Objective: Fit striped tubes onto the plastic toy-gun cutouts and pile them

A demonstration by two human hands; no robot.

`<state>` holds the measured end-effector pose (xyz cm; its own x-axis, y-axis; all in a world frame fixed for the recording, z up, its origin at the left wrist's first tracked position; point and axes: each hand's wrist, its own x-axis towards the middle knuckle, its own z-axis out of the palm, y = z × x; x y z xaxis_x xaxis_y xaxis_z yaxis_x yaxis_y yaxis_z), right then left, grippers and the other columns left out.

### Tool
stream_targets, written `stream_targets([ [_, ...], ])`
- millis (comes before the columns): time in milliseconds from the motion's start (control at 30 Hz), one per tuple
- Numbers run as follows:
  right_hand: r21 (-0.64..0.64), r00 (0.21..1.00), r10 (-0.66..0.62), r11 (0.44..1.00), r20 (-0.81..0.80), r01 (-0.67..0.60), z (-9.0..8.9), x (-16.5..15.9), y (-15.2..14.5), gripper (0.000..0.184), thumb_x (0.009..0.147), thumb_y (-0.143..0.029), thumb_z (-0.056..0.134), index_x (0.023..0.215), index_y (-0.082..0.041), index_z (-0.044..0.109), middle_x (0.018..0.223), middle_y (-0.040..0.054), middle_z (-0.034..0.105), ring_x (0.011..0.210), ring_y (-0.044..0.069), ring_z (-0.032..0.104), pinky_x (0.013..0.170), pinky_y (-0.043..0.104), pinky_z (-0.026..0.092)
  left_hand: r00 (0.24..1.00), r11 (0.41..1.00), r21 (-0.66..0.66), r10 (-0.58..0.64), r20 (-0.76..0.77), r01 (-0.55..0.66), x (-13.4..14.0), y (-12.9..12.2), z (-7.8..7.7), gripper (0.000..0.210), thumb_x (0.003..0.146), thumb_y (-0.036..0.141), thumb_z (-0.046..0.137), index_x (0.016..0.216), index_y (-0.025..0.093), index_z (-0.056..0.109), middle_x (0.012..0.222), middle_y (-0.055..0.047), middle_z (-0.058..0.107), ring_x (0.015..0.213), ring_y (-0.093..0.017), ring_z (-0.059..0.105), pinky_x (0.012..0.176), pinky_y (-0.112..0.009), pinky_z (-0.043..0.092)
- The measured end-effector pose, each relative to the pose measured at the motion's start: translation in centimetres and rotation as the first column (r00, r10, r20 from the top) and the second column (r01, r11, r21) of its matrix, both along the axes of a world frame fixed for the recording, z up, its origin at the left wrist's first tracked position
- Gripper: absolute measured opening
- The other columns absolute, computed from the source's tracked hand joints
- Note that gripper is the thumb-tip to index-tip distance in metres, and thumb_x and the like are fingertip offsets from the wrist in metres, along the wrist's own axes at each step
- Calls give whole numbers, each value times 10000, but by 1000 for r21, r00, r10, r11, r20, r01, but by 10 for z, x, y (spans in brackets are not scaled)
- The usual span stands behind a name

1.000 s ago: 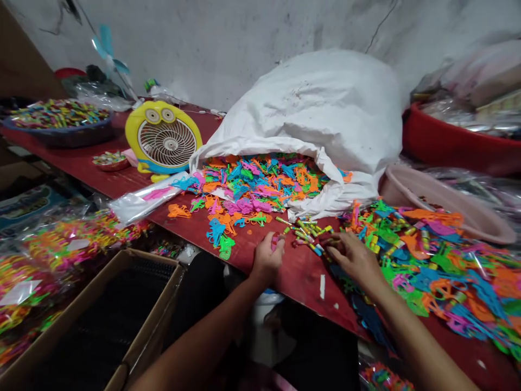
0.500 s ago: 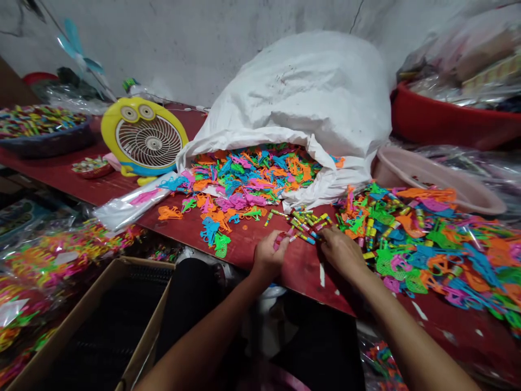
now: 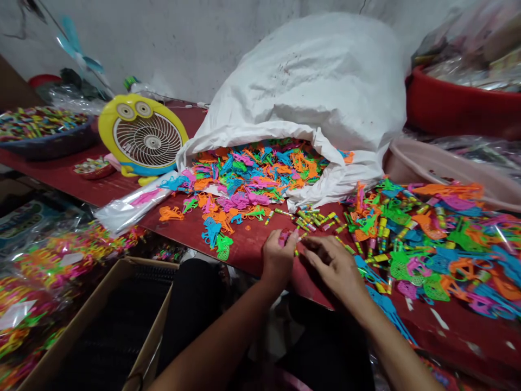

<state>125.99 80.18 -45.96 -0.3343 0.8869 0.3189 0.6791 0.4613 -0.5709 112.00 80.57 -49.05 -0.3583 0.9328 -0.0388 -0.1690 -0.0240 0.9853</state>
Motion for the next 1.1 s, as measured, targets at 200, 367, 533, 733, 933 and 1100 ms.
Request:
stream_targets([
  [200, 74, 899, -71, 996, 432, 43, -5, 21, 10, 164, 924, -257, 468, 979, -197, 611, 887, 71, 550, 822, 227, 561, 688, 327, 423, 966, 996, -53, -54, 254, 70, -12, 0, 2, 344, 825, 476, 624, 969, 179, 526, 719, -18, 608, 555, -137, 559, 560, -254, 439],
  [367, 31, 936, 3, 999, 351, -15, -4, 14, 12, 120, 906, -176, 450, 861, -191, 561, 844, 57, 523, 742, 194, 538, 646, 302, 405, 990, 994, 30, -106, -90, 110, -19, -1, 7, 137, 835, 312, 611, 875, 186, 572, 733, -14, 582, 648, -147, 535, 652, -260, 428],
  [533, 53, 967, 180, 980, 181, -192, 9, -3, 10, 131, 915, -149, 427, 924, -212, 541, 870, 52, 521, 783, 187, 533, 684, 294, 432, 920, 962, 104, -206, -334, 253, -22, -9, 18, 48, 768, 186, 645, 790, 215, 613, 805, -48, 612, 826, -205, 565, 808, -296, 423],
  [733, 76, 964, 177, 978, 200, -195, 2, -14, 29, 333, 876, -84, 417, 1172, -186, 532, 1083, 100, 559, 969, 208, 576, 813, 318, 484, 900, 909, -112, -369, 233, 402, -26, -8, 15, 223, 718, 280, 685, 863, 162, 565, 625, 4, 575, 485, -116, 519, 499, -235, 401],
  [933, 122, 817, 196, 944, 543, -307, 1, -19, 54, 299, 917, -100, 406, 1113, -173, 620, 1239, 129, 580, 1120, 251, 542, 908, 363, 458, 848, 944, -94, -237, 474, 317, -45, -11, 14, 542, 543, 332, 843, 966, 95, 600, 677, -20, 624, 584, -131, 608, 587, -252, 497],
  [1100, 53, 822, 182, 967, 540, -249, 9, -25, 67, 163, 897, -136, 481, 871, -177, 636, 868, 85, 632, 805, 206, 589, 708, 296, 436, 840, 962, -22, -227, 492, 272, -41, -5, 8, 554, 562, 371, 850, 973, 100, 596, 764, -61, 674, 608, -129, 614, 602, -253, 485],
])
